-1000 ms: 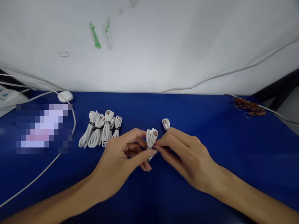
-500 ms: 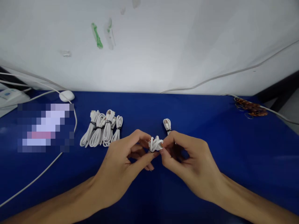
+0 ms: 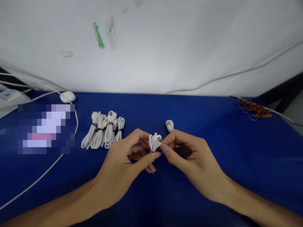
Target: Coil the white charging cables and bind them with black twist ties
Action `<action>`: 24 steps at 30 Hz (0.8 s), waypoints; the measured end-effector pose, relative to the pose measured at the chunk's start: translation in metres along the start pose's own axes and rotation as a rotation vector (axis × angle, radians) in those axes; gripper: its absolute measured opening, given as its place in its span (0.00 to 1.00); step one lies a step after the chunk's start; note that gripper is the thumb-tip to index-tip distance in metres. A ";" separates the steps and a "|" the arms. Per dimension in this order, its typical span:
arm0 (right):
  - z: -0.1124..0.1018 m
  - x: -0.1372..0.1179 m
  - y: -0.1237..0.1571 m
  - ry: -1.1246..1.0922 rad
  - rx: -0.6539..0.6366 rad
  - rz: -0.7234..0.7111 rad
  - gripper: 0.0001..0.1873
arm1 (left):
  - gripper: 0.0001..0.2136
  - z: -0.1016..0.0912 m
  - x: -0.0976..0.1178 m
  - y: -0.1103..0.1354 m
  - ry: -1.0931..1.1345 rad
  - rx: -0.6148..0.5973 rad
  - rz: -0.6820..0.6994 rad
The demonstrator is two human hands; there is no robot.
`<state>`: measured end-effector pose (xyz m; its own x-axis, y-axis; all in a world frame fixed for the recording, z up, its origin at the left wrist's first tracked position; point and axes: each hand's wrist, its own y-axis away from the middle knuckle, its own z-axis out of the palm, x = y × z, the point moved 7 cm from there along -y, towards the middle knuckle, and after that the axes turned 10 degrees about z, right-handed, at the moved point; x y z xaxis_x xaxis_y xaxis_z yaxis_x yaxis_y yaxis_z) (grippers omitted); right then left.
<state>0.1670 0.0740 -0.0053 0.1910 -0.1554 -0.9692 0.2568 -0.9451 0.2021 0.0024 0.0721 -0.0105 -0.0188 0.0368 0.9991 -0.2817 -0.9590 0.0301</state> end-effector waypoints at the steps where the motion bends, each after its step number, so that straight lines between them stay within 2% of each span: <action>1: -0.001 -0.001 0.002 0.059 0.011 -0.032 0.10 | 0.10 0.000 0.000 0.000 0.022 0.008 -0.010; 5: -0.004 -0.010 0.005 0.221 0.042 -0.191 0.05 | 0.12 -0.001 0.003 -0.002 0.101 0.029 -0.047; 12: -0.005 -0.022 0.008 0.378 0.023 -0.430 0.07 | 0.13 0.003 0.004 -0.006 0.201 0.013 -0.099; 20: -0.003 -0.030 0.010 0.576 0.051 -0.614 0.06 | 0.12 0.007 0.000 -0.006 0.288 -0.042 -0.129; 24: -0.002 -0.029 0.010 0.638 0.052 -0.651 0.04 | 0.11 0.009 -0.001 -0.006 0.309 -0.073 -0.160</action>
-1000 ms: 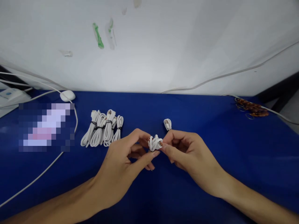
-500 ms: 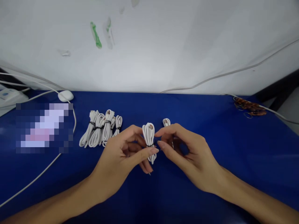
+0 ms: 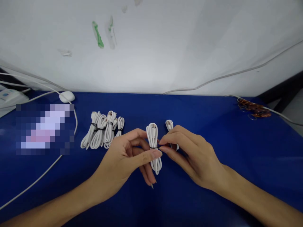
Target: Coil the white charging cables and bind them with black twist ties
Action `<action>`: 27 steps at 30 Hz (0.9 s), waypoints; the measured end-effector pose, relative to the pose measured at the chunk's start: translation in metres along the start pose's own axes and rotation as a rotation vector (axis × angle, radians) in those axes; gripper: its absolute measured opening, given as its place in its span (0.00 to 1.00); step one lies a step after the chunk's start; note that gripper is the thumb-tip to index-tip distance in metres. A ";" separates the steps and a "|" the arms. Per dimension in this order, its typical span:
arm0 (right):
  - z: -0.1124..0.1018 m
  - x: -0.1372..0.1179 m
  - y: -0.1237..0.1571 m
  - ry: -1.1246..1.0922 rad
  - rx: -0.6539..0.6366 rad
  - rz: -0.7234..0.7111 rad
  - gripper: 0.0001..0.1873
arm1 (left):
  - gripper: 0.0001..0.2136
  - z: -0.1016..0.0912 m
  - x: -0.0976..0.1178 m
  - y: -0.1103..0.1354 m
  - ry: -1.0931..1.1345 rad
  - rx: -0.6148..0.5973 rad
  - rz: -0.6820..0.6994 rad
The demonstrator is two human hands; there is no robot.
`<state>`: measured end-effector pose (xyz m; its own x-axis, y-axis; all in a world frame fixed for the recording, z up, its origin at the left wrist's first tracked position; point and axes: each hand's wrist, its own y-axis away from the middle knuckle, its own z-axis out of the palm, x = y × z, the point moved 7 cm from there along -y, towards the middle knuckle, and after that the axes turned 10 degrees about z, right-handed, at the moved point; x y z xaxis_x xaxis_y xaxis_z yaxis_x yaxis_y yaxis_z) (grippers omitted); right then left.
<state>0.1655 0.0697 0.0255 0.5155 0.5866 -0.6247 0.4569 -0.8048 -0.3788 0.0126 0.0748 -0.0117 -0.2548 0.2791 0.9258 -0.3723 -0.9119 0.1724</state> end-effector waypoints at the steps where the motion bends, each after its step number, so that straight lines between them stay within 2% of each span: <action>1: 0.001 0.000 0.000 0.012 -0.005 -0.008 0.04 | 0.11 0.000 0.000 0.000 0.003 -0.001 -0.003; 8: 0.002 -0.003 0.000 0.061 -0.012 -0.021 0.06 | 0.12 0.001 -0.001 0.003 0.013 0.002 -0.019; 14: 0.001 -0.005 -0.001 0.127 -0.003 -0.047 0.04 | 0.12 0.002 -0.001 0.001 0.042 -0.026 -0.018; 27: 0.006 -0.006 0.000 0.172 -0.039 -0.088 0.10 | 0.13 0.003 -0.006 0.000 0.111 -0.073 -0.088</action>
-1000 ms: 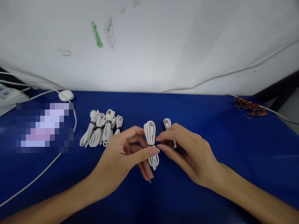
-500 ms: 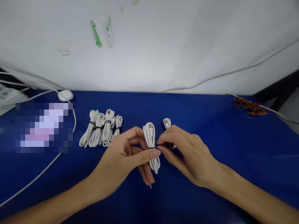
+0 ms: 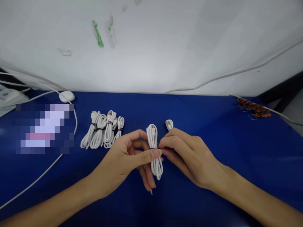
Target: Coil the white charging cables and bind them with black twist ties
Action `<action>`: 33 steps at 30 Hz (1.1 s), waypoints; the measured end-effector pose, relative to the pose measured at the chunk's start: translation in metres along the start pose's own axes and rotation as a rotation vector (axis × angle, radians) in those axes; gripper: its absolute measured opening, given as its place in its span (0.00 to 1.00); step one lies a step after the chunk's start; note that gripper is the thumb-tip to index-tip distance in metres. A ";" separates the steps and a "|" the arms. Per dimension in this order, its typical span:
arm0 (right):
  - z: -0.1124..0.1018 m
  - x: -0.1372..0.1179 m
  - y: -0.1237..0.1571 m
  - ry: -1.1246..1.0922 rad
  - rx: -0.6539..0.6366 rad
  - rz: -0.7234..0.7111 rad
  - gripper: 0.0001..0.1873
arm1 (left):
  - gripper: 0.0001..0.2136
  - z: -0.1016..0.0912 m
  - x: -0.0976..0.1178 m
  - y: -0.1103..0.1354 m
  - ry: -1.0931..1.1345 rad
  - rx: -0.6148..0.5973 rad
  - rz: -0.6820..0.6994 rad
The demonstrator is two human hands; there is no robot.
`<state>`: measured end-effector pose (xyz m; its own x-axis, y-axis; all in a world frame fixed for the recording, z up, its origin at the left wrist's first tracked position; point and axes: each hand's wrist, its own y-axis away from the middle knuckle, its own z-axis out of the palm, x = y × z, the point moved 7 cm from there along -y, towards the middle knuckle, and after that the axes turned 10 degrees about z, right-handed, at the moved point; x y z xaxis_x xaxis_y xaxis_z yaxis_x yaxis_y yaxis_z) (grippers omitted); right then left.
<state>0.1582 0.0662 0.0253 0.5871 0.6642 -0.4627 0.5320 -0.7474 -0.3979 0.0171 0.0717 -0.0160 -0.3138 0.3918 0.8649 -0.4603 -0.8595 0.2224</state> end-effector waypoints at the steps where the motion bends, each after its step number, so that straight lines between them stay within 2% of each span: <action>1: 0.000 0.000 0.000 0.006 0.005 0.003 0.10 | 0.13 0.000 0.000 0.000 -0.001 0.002 0.004; 12: 0.003 0.004 0.002 -0.117 0.001 0.221 0.08 | 0.13 -0.005 0.003 0.004 -0.127 0.134 0.095; 16: 0.004 0.008 0.003 -0.205 -0.013 0.241 0.06 | 0.14 -0.005 0.006 0.003 -0.120 0.153 0.096; 25: 0.001 0.008 0.004 -0.293 -0.012 0.250 0.05 | 0.14 -0.003 0.011 0.003 -0.139 0.152 0.112; 33: -0.003 0.011 0.000 -0.407 -0.007 0.344 0.07 | 0.08 -0.004 0.012 0.004 -0.250 0.098 0.183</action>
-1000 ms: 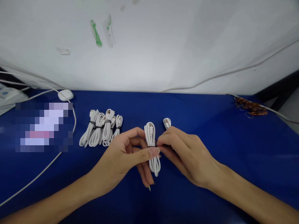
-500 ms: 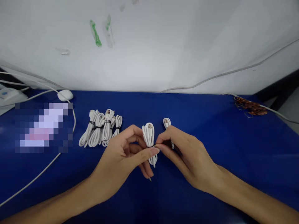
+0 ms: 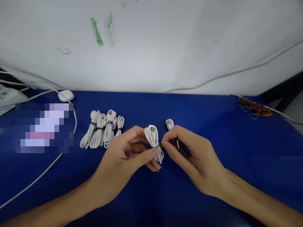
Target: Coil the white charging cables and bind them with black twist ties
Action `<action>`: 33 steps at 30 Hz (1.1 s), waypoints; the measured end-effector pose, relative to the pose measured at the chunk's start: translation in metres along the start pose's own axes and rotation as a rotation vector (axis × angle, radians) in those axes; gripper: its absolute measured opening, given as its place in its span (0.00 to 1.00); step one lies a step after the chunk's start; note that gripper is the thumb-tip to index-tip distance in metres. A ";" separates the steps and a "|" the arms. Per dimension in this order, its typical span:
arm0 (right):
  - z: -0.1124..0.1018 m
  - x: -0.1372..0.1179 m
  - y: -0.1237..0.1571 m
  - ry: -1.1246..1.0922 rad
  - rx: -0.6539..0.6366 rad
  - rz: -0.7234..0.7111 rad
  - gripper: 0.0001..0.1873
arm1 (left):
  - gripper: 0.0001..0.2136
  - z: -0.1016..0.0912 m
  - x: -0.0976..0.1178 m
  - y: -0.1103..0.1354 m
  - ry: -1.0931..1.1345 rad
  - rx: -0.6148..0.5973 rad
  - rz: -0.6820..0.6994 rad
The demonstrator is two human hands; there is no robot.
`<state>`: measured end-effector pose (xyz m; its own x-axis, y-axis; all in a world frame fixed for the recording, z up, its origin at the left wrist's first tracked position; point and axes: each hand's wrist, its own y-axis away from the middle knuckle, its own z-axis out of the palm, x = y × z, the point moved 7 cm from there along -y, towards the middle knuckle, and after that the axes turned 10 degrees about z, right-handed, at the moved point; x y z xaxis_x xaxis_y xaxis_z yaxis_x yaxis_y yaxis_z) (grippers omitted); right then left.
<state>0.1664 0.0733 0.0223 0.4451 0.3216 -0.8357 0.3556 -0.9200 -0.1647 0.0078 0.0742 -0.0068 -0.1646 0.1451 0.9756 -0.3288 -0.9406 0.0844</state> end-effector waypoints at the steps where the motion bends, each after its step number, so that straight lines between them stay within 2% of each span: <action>1: 0.000 0.001 0.000 -0.015 -0.005 0.020 0.07 | 0.08 -0.001 0.001 0.000 -0.012 0.005 0.009; 10: 0.006 0.014 0.002 -0.161 -0.100 0.252 0.12 | 0.04 -0.006 0.006 0.003 -0.128 0.060 0.090; 16: 0.006 0.019 0.002 -0.237 -0.092 0.278 0.10 | 0.05 -0.005 0.005 0.001 -0.053 0.068 0.051; 20: 0.006 0.017 0.001 -0.203 -0.066 0.226 0.06 | 0.11 -0.005 0.005 -0.002 0.007 0.063 0.036; 23: 0.002 0.011 0.003 -0.113 -0.017 0.120 0.03 | 0.12 -0.005 0.004 -0.004 0.044 0.044 0.035; 29: 0.000 0.002 0.006 0.087 0.050 -0.099 0.09 | 0.11 -0.004 0.002 -0.006 0.105 0.016 0.009; 33: -0.001 -0.002 0.006 0.211 0.095 -0.200 0.08 | 0.07 -0.002 0.000 -0.006 0.143 -0.013 -0.012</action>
<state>0.1679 0.0675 0.0236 0.5388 0.5287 -0.6559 0.3795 -0.8474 -0.3713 0.0077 0.0811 -0.0075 -0.2915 0.1992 0.9356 -0.3438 -0.9346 0.0918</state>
